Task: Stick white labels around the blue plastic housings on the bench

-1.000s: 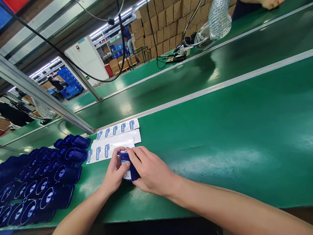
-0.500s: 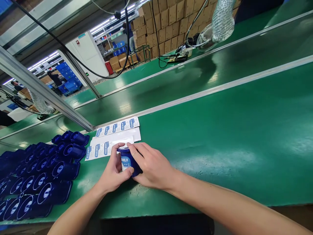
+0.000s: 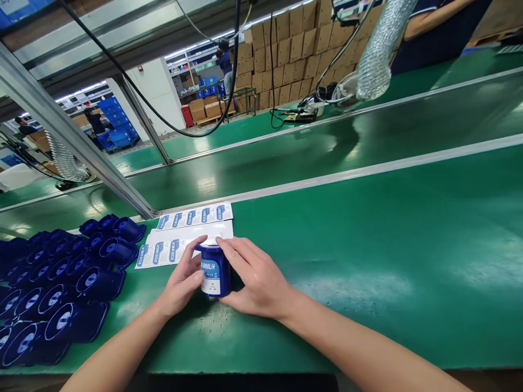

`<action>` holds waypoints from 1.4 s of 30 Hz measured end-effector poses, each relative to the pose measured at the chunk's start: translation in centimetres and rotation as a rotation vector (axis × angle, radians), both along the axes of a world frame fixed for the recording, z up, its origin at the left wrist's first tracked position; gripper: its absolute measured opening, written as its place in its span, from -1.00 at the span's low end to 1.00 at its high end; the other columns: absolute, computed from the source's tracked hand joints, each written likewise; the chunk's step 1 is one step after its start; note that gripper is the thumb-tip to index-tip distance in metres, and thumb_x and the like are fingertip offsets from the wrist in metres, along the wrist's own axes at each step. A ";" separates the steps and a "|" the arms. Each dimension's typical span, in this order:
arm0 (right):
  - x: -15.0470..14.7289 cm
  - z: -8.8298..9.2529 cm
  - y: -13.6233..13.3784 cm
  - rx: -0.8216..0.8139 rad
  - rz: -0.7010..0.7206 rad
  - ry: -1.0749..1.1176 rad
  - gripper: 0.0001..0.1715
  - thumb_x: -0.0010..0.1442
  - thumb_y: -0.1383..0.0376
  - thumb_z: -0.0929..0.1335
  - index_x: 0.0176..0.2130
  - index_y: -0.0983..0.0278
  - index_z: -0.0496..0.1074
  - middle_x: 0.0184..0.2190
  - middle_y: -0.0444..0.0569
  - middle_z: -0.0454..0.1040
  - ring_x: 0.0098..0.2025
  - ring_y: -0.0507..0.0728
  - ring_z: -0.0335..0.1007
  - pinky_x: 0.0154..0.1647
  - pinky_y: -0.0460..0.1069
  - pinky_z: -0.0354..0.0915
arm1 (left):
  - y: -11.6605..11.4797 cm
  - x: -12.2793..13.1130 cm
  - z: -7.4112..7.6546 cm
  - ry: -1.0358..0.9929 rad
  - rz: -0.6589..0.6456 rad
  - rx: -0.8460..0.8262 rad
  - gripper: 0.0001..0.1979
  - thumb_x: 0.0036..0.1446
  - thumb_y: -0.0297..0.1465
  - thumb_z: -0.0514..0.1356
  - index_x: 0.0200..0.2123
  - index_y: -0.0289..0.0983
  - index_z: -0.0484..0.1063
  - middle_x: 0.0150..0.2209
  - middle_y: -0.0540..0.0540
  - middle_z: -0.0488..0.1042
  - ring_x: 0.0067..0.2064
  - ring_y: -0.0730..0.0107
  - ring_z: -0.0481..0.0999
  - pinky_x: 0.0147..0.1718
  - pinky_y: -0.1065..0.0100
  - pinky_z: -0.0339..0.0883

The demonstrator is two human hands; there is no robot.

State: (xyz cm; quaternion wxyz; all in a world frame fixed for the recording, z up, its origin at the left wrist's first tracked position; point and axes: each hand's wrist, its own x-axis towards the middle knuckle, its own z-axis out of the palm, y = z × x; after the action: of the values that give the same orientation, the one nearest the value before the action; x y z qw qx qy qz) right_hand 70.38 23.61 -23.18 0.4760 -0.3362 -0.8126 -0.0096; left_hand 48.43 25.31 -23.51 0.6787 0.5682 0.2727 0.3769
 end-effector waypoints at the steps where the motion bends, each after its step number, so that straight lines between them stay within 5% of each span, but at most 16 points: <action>1: -0.2 0.0 -0.2 0.003 0.008 0.001 0.07 0.18 0.29 0.47 0.50 0.30 0.00 0.09 0.29 0.53 0.07 0.44 0.53 0.02 0.32 0.57 | 0.0 0.0 -0.2 0.007 0.016 0.006 -0.21 0.28 -0.06 0.32 0.43 -0.06 0.06 0.11 -0.20 0.50 -0.03 0.15 0.56 -0.04 0.21 0.40; 8: -1.0 -0.5 -0.6 0.004 0.017 -0.001 -0.02 0.12 0.38 0.46 0.43 0.36 0.12 0.04 0.30 0.53 0.01 0.41 0.51 -0.04 0.28 0.59 | -0.9 1.0 -0.5 0.200 0.144 0.165 -0.19 0.33 0.06 0.20 0.40 -0.18 -0.08 0.19 -0.25 0.40 0.18 0.03 0.42 0.27 0.01 0.20; 16: -0.8 -0.7 -0.4 -0.024 0.006 -0.066 -0.26 0.15 0.33 0.45 0.27 0.47 0.29 0.00 0.35 0.58 -0.03 0.42 0.56 -0.11 0.28 0.63 | -1.5 1.4 -0.5 0.250 0.068 0.043 0.11 0.20 -0.03 0.38 0.43 -0.17 -0.39 0.20 -0.33 0.34 0.13 0.01 0.46 0.20 -0.07 0.31; 21: -0.5 -0.9 0.0 0.000 0.033 -0.006 -0.17 0.13 0.33 0.44 0.33 0.44 0.26 0.03 0.36 0.58 0.01 0.41 0.59 -0.07 0.26 0.63 | -1.7 1.1 -0.2 0.281 0.049 0.096 0.31 0.05 -0.20 0.51 0.46 -0.12 -0.48 0.18 -0.33 0.37 0.03 0.01 0.56 0.11 -0.09 0.42; 25: -0.3 -1.0 0.4 -0.040 0.081 0.126 0.05 0.12 0.13 0.57 0.41 0.35 0.17 0.10 0.31 0.55 0.11 0.38 0.58 0.09 0.22 0.60 | -1.6 1.1 -0.1 0.133 0.057 0.093 0.50 -0.18 -0.30 0.65 0.47 -0.02 -0.45 0.25 -0.36 0.35 0.09 -0.07 0.57 0.10 -0.07 0.45; 29: -0.3 -1.3 0.3 -0.113 0.060 0.153 0.07 0.09 0.21 0.56 0.44 0.30 0.15 0.17 0.26 0.52 0.16 0.37 0.55 0.16 0.21 0.56 | -1.4 1.1 -0.4 -0.064 0.045 0.027 0.39 -0.22 -0.25 0.67 0.44 0.00 -0.25 0.33 -0.40 0.27 0.24 -0.21 0.48 0.09 0.00 0.46; 35: -0.4 -0.8 -0.4 -0.109 0.031 0.081 0.03 0.07 0.36 0.48 0.44 0.32 0.14 0.17 0.25 0.50 0.15 0.35 0.52 0.11 0.20 0.57 | -1.2 0.7 -0.1 -0.102 -0.100 -0.036 0.16 0.08 -0.12 0.50 0.43 -0.02 -0.30 0.24 -0.37 0.33 0.01 -0.03 0.63 0.00 -0.01 0.44; 42: -0.3 -0.4 -0.5 -0.061 -0.001 -0.022 -0.01 0.04 0.40 0.47 0.39 0.42 0.20 0.12 0.30 0.51 0.09 0.38 0.50 0.05 0.27 0.55 | -1.2 0.9 -0.4 0.003 -0.024 0.009 -0.05 0.14 -0.15 0.44 0.33 -0.05 -0.18 0.05 -0.17 0.40 -0.06 0.16 0.55 -0.05 0.14 0.38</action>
State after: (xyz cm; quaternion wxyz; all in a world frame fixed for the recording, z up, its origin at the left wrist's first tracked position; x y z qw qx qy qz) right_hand 70.10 23.06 -23.61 0.4564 -0.3509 -0.8176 0.0112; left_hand 49.37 24.09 -23.95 0.6802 0.5753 0.2651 0.3689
